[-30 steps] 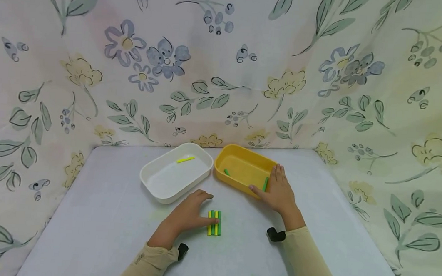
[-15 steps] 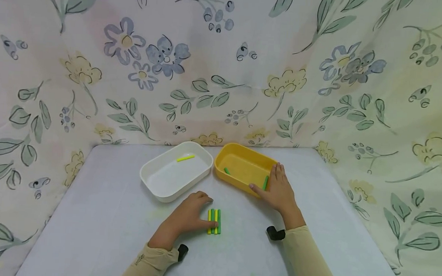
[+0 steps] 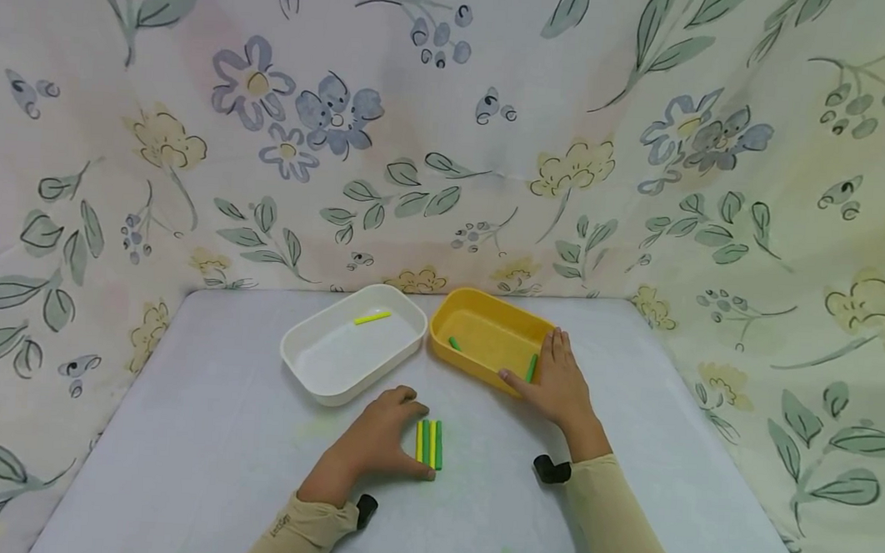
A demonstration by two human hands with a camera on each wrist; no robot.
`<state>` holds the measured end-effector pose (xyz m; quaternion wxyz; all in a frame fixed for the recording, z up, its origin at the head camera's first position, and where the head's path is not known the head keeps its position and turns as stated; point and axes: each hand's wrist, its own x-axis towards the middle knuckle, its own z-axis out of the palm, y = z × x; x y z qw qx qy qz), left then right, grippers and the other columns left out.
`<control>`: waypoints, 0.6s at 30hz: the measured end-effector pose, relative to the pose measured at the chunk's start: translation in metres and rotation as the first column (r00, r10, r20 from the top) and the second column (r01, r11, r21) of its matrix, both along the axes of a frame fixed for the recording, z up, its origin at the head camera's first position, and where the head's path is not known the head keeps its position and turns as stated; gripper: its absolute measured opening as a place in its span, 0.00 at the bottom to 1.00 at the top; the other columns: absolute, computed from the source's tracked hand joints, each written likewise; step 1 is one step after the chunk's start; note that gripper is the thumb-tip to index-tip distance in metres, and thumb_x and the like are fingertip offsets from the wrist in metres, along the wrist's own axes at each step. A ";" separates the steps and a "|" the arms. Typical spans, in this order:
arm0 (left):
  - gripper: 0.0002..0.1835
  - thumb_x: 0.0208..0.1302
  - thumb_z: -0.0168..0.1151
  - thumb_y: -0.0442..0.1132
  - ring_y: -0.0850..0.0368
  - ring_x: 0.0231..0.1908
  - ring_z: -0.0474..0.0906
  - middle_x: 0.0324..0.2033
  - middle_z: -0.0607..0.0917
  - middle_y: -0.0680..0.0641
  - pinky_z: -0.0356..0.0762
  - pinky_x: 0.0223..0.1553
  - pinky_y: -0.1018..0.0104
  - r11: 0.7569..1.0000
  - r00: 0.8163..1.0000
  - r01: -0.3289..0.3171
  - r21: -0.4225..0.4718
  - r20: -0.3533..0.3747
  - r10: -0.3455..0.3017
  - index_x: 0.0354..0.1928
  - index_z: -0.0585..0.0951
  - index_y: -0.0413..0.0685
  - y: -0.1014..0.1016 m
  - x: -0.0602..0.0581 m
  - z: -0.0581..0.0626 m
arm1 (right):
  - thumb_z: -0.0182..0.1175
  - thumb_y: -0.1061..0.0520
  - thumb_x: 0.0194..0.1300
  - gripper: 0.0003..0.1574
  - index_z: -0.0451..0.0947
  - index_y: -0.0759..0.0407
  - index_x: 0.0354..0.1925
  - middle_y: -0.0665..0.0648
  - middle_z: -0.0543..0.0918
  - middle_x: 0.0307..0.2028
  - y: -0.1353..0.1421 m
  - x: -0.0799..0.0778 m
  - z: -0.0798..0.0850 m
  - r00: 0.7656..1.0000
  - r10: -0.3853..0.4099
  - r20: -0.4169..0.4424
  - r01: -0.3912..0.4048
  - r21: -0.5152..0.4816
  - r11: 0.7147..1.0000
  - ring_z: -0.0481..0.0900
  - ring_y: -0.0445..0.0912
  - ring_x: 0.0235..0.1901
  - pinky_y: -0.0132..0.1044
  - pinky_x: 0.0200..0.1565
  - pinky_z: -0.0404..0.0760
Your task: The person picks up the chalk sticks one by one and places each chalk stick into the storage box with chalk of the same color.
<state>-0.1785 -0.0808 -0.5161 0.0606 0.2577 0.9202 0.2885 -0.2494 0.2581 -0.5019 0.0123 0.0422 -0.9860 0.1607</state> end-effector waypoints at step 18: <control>0.44 0.45 0.83 0.68 0.40 0.72 0.69 0.71 0.74 0.39 0.70 0.72 0.39 0.999 1.000 0.007 -0.033 -0.002 -0.007 0.64 0.85 0.56 0.006 0.002 0.003 | 0.47 0.08 0.62 0.86 0.34 0.72 0.83 0.69 0.33 0.85 0.001 -0.001 -0.002 1.000 -0.001 -0.005 0.001 -0.016 1.000 0.32 0.63 0.86 0.62 0.83 0.46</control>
